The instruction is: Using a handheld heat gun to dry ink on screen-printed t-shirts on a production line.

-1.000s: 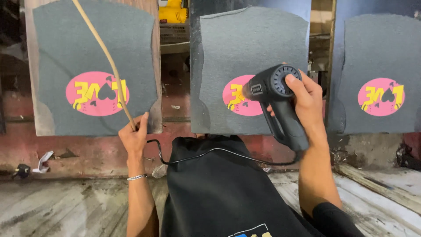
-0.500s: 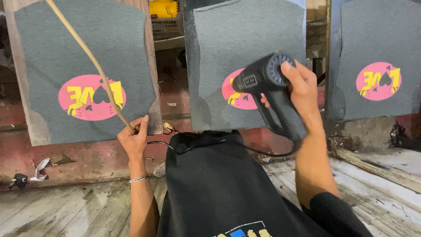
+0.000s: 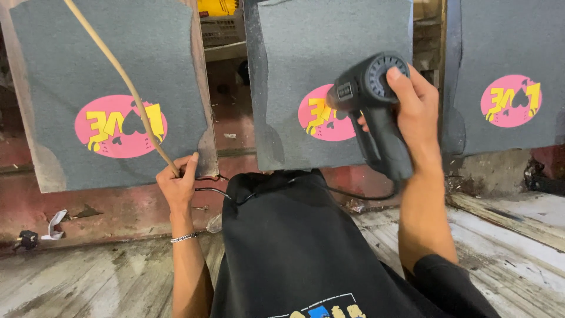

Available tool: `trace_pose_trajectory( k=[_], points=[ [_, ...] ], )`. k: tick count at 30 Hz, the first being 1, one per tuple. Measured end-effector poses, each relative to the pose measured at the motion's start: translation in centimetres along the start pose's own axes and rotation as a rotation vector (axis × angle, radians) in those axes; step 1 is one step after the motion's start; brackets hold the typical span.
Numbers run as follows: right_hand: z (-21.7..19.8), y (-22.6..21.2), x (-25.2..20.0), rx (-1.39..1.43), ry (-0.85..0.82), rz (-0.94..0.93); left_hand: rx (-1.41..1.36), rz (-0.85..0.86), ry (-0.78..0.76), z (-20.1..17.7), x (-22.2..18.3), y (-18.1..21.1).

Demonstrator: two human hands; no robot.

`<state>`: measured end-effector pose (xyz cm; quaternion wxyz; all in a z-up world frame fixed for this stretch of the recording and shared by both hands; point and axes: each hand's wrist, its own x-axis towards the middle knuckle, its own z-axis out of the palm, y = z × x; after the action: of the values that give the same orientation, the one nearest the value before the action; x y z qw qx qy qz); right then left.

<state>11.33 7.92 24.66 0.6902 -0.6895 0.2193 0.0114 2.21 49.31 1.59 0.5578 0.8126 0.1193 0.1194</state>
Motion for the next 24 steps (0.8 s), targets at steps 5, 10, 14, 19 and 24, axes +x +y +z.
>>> trace_pose_trajectory(
  k=[5,10,14,19,24],
  points=[
    [0.9,-0.3,0.0,-0.01,0.002,-0.002,-0.011,-0.006,-0.003,-0.1,0.1,-0.5],
    [1.6,-0.5,0.4,-0.014,0.013,0.005,0.083,-0.083,-0.065,-0.3,0.2,0.5],
    [0.6,-1.3,-1.1,-0.005,-0.135,-0.024,-0.015,-0.019,-0.013,-0.1,0.2,-0.2],
    [1.1,-1.0,-2.2,-0.142,-0.149,-0.184,-0.015,-0.034,-0.007,-0.2,0.1,-0.6],
    [-1.0,0.3,-2.2,-0.129,-0.213,-0.146,-0.009,-0.043,-0.015,-0.2,0.1,-0.7]
  ],
)
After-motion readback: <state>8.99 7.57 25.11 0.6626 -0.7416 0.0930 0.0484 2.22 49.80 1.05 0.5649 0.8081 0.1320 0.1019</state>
